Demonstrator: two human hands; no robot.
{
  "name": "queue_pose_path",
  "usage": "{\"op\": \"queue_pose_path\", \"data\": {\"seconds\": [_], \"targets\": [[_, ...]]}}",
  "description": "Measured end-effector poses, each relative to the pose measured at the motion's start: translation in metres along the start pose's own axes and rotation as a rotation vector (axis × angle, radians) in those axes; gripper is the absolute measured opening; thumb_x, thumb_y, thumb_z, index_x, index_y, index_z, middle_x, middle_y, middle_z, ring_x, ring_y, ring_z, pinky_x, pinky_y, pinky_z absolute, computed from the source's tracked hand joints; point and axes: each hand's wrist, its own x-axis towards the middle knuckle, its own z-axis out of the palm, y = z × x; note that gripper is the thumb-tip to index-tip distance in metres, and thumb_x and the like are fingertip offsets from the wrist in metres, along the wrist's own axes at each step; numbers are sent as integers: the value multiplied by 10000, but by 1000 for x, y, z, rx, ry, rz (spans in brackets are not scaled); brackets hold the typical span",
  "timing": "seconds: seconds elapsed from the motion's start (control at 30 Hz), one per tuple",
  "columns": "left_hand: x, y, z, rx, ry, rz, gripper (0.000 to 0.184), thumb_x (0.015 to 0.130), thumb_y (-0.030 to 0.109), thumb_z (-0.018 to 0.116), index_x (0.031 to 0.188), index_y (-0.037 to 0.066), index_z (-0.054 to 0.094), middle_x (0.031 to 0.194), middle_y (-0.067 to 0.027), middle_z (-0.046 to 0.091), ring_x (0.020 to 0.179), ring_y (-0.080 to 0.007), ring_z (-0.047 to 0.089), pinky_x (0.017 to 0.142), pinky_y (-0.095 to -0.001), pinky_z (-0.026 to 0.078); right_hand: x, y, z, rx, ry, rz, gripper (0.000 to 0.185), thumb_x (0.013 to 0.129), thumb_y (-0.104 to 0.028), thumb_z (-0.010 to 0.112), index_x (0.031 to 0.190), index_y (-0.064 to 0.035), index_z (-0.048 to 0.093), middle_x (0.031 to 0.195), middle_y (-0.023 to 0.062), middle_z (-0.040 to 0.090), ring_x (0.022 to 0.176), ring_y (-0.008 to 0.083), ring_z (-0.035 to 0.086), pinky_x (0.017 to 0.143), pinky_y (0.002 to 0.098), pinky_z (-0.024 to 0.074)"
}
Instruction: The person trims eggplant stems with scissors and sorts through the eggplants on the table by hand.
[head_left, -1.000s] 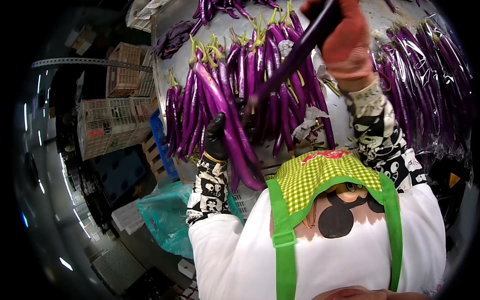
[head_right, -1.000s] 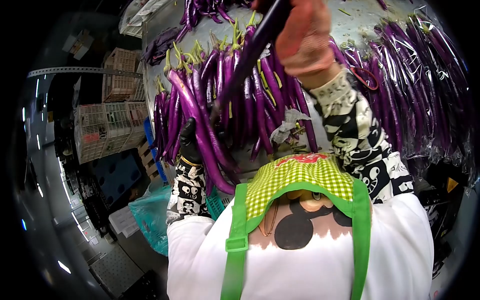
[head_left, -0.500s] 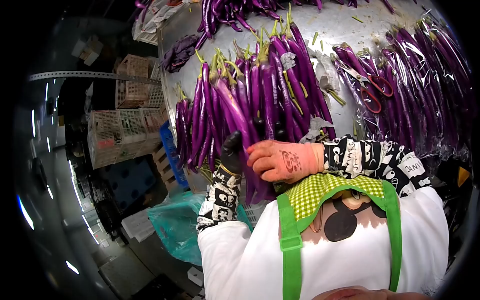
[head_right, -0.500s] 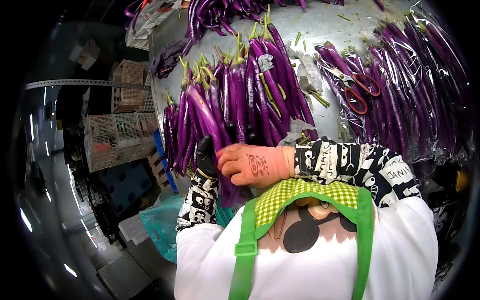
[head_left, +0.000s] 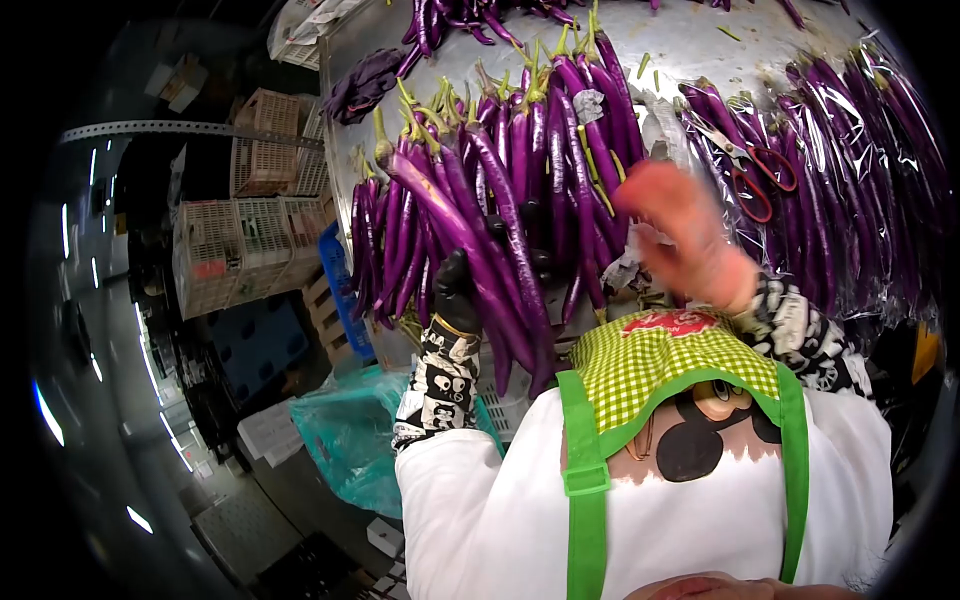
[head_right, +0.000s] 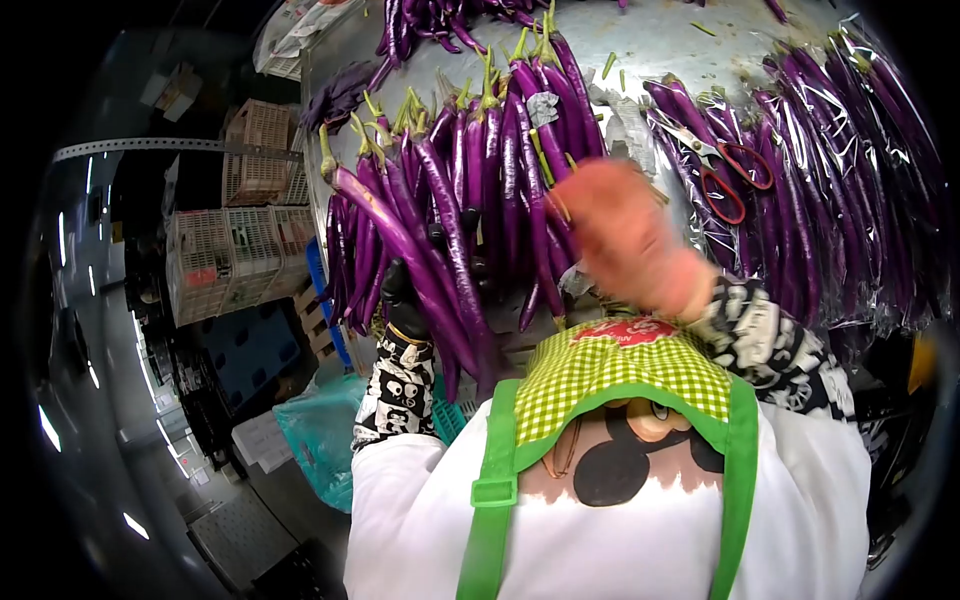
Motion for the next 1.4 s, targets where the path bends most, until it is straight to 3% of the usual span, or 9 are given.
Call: {"op": "queue_pose_path", "data": {"seconds": [0.07,0.2,0.5,0.63,0.87,1.0,1.03,1.23,1.4], "targets": [[-1,4,-4,14,8,21,535,952,298,595,1378,-17,518,1290,-157,635,1133,-315,627,1021,-466,500,-27,47,-23,-447,70,283,613,771,-73,731,1347,-60,523,1245,202,574,1147,378,545,1013,481,436],[-4,7,-9,44,33,39,533,951,297,596,1375,-17,521,1288,-157,637,1134,-313,627,1024,-465,499,-75,116,-59,-823,-251,780,703,831,-282,765,1413,-26,465,1327,192,550,1205,384,515,1033,465,424],[-1,7,-16,171,87,66,529,949,296,598,1370,-16,526,1283,-156,640,1136,-309,628,1031,-463,496,-74,105,-65,-889,-411,766,604,850,-258,747,1391,-120,516,1203,176,584,1087,377,569,938,458,474],[-6,11,-11,4,-91,16,546,935,295,615,1374,-15,520,1283,-158,638,1161,-303,616,1071,-460,474,-90,111,-68,-871,-509,759,630,882,-273,696,1443,-123,450,1133,161,628,1005,351,646,867,438,523],[-8,9,-12,21,65,124,533,923,330,637,1316,-21,561,1225,-158,658,1103,-296,638,1029,-433,501,-86,98,-80,-612,-415,898,658,869,-191,595,1491,-97,402,1188,188,675,1061,375,661,915,465,513],[-10,7,-14,18,125,145,528,916,350,649,1283,-25,584,1192,-158,670,1071,-292,651,1005,-417,516,-82,69,-89,-193,-194,1012,611,887,-163,728,1434,-64,475,1191,132,685,1075,186,684,898,314,521],[-8,8,-14,17,118,142,520,917,344,647,1277,-25,586,1188,-157,671,1067,-290,652,1003,-416,517,-89,75,-79,231,24,944,609,878,-122,775,1414,-32,500,1216,56,653,1053,76,618,891,244,496],[-16,7,-8,51,81,113,469,921,310,634,1243,-30,600,1161,-152,675,1048,-282,656,990,-410,522,-66,32,-68,704,-163,927,568,907,-54,711,1429,-19,490,1120,25,615,946,58,523,914,224,451],[-26,5,-12,113,70,96,428,924,281,623,1214,-33,611,1139,-148,679,1033,-276,660,979,-405,525,-36,1,-31,1047,-139,946,576,910,-121,749,1407,-21,475,985,11,600,885,64,544,793,202,459]]}}
